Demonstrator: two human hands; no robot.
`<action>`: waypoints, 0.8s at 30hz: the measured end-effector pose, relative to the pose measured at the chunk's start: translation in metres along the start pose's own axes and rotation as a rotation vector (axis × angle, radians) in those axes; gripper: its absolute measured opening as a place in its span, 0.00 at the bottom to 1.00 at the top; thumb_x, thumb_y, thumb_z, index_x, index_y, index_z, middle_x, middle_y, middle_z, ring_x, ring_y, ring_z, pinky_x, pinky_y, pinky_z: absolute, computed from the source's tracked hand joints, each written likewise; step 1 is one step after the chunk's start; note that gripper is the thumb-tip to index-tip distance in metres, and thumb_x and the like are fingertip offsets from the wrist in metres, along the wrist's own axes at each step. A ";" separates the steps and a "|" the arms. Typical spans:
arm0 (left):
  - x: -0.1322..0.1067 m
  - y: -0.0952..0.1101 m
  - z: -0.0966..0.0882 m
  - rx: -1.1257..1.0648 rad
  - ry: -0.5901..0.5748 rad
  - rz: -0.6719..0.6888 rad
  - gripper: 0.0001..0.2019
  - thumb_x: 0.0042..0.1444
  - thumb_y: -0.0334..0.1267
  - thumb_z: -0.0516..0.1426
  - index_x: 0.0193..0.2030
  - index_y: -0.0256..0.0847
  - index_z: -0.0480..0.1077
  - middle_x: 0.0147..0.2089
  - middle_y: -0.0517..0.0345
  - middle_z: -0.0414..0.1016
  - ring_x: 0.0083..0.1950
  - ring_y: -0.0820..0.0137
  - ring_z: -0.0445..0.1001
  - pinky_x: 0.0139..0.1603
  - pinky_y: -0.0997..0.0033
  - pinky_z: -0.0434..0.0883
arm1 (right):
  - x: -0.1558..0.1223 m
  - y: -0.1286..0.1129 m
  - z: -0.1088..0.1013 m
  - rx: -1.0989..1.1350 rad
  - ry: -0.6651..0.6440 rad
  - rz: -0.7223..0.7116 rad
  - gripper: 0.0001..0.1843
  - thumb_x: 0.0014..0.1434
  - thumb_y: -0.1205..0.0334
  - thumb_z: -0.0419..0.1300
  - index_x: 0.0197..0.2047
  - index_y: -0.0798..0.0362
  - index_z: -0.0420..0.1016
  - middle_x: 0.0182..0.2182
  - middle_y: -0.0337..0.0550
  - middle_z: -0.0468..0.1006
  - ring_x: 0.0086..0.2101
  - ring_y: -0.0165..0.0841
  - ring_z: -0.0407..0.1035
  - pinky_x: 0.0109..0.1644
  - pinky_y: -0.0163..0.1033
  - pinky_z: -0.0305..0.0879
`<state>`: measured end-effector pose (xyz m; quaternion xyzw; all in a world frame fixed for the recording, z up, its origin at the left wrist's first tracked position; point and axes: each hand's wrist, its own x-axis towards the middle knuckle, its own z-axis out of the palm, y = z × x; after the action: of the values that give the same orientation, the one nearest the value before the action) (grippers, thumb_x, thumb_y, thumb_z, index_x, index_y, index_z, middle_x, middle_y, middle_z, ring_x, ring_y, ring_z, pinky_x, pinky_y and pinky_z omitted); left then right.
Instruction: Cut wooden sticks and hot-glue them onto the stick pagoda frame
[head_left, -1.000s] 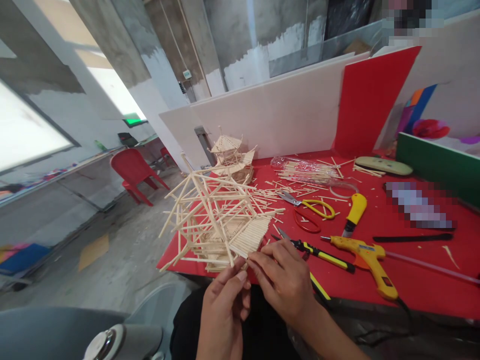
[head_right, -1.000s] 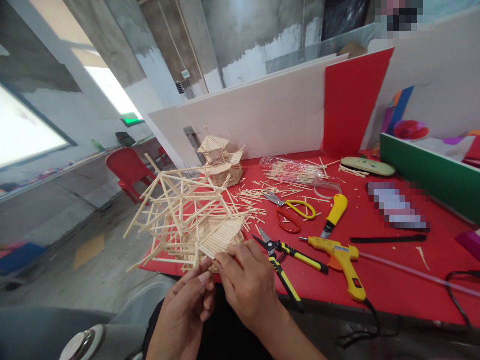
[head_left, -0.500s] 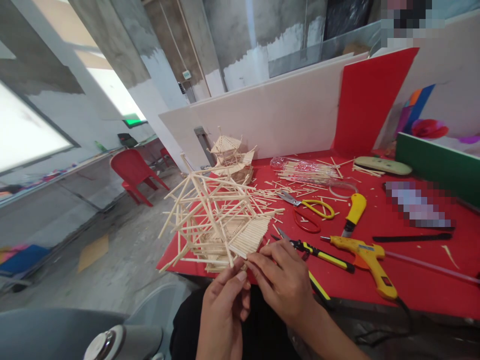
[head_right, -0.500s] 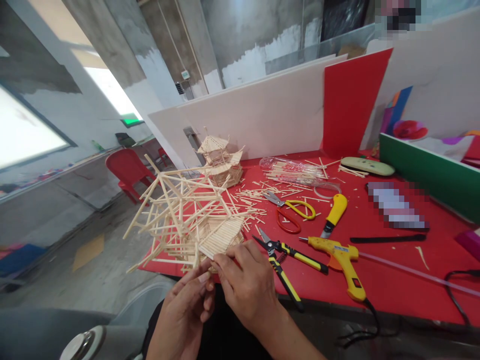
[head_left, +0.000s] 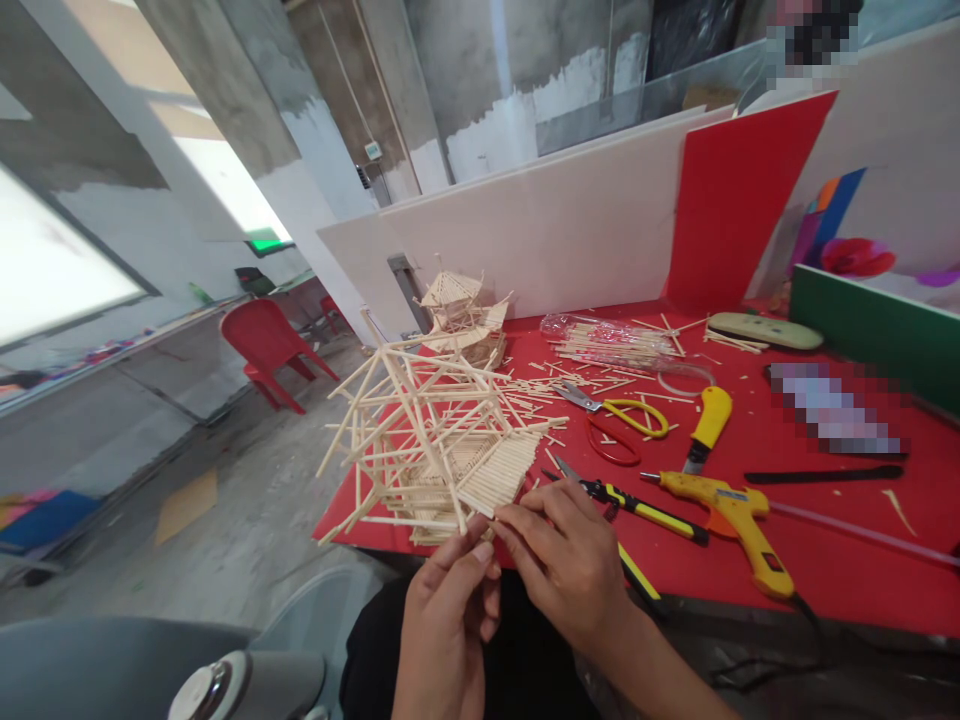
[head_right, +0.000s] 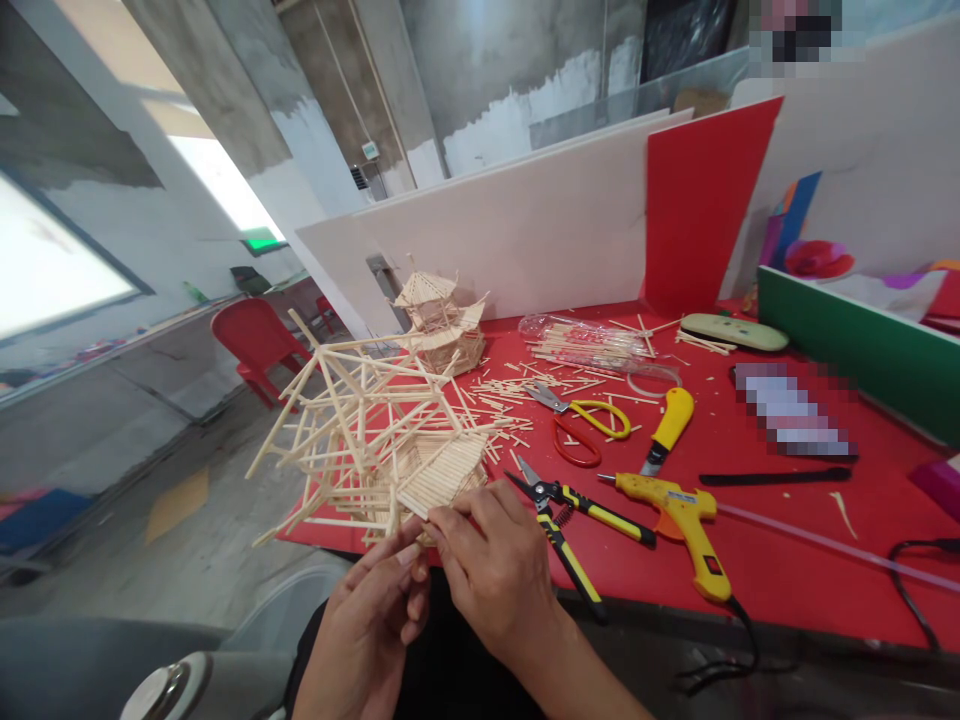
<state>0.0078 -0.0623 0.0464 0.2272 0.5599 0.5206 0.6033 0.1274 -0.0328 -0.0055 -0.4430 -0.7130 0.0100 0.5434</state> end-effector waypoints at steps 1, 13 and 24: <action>0.000 0.000 0.000 0.000 0.000 0.000 0.20 0.40 0.37 0.67 0.42 0.33 0.76 0.23 0.61 0.67 0.20 0.80 0.60 0.18 0.81 0.54 | 0.000 0.000 0.000 0.001 0.000 -0.001 0.09 0.60 0.67 0.59 0.43 0.52 0.77 0.31 0.43 0.73 0.34 0.33 0.64 0.39 0.40 0.64; 0.001 -0.001 -0.001 0.006 0.007 0.000 0.20 0.41 0.38 0.67 0.42 0.33 0.76 0.23 0.61 0.67 0.20 0.80 0.60 0.17 0.81 0.53 | 0.000 0.000 0.000 0.002 0.000 -0.004 0.09 0.60 0.67 0.59 0.43 0.52 0.77 0.31 0.43 0.73 0.35 0.33 0.64 0.40 0.39 0.64; 0.001 -0.001 -0.001 0.005 0.002 0.002 0.19 0.41 0.38 0.66 0.42 0.33 0.76 0.23 0.61 0.67 0.20 0.80 0.60 0.17 0.81 0.53 | 0.000 0.000 0.000 0.005 0.001 -0.002 0.09 0.60 0.67 0.59 0.43 0.52 0.78 0.31 0.43 0.73 0.34 0.33 0.65 0.39 0.40 0.64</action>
<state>0.0071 -0.0624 0.0446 0.2289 0.5613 0.5201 0.6017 0.1276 -0.0331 -0.0054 -0.4408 -0.7132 0.0109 0.5449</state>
